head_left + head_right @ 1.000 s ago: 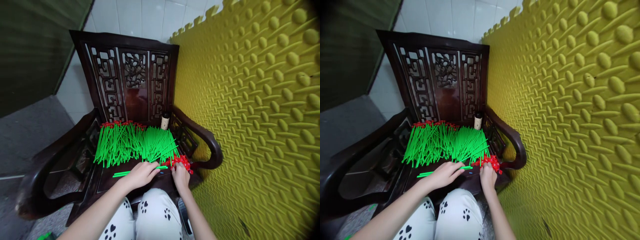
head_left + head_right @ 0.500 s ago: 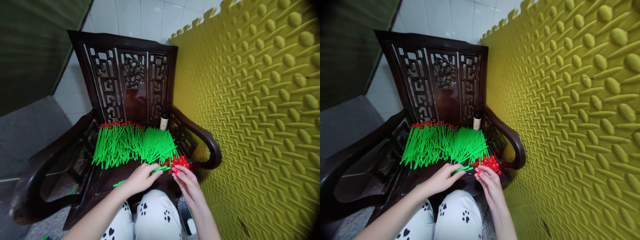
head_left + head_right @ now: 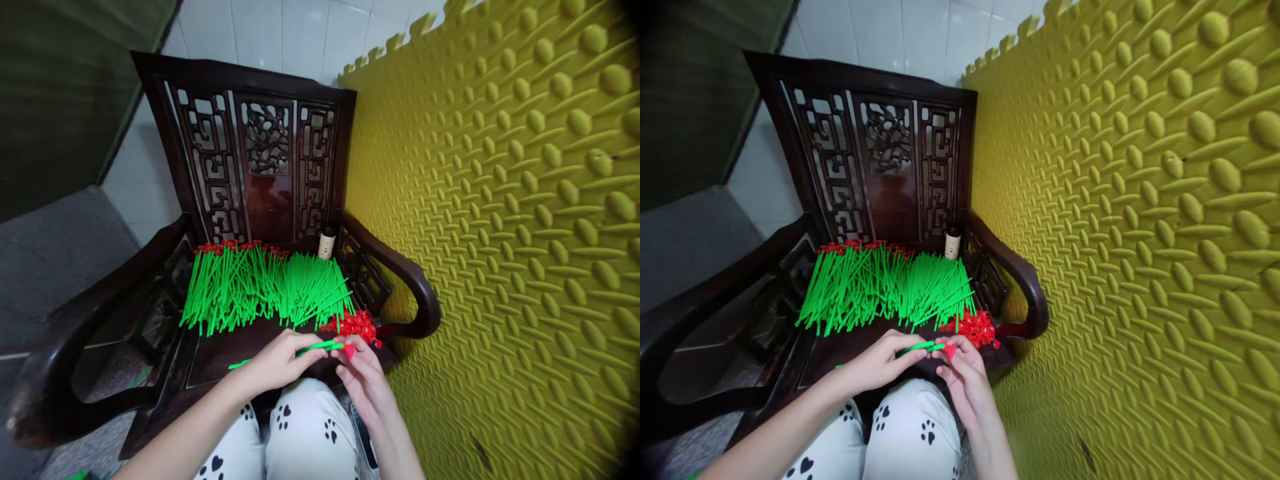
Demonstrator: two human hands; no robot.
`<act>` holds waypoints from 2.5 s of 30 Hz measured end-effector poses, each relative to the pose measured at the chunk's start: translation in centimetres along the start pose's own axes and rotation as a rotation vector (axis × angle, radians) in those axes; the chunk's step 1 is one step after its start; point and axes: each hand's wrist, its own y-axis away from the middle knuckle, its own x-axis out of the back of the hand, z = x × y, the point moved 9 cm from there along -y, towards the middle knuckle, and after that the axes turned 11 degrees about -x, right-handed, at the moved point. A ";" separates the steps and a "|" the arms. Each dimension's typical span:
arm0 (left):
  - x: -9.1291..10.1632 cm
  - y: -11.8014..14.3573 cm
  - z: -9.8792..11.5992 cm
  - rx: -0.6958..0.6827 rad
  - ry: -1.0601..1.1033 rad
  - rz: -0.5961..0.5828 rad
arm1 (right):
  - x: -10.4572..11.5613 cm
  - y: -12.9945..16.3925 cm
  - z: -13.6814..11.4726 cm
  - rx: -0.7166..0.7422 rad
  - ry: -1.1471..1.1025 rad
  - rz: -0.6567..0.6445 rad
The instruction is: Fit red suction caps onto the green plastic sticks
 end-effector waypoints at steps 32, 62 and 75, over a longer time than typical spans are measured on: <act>-1.1 0.5 1.3 -0.063 -0.170 -0.055 | -0.8 0.3 -0.4 -0.302 0.054 -0.145; -0.5 0.5 -3.1 0.251 -0.469 -0.131 | 9.7 -6.0 -0.1 0.288 1.463 0.596; -0.5 0.5 -3.6 0.238 -0.413 -0.098 | 8.3 -3.3 -1.4 0.298 0.636 0.410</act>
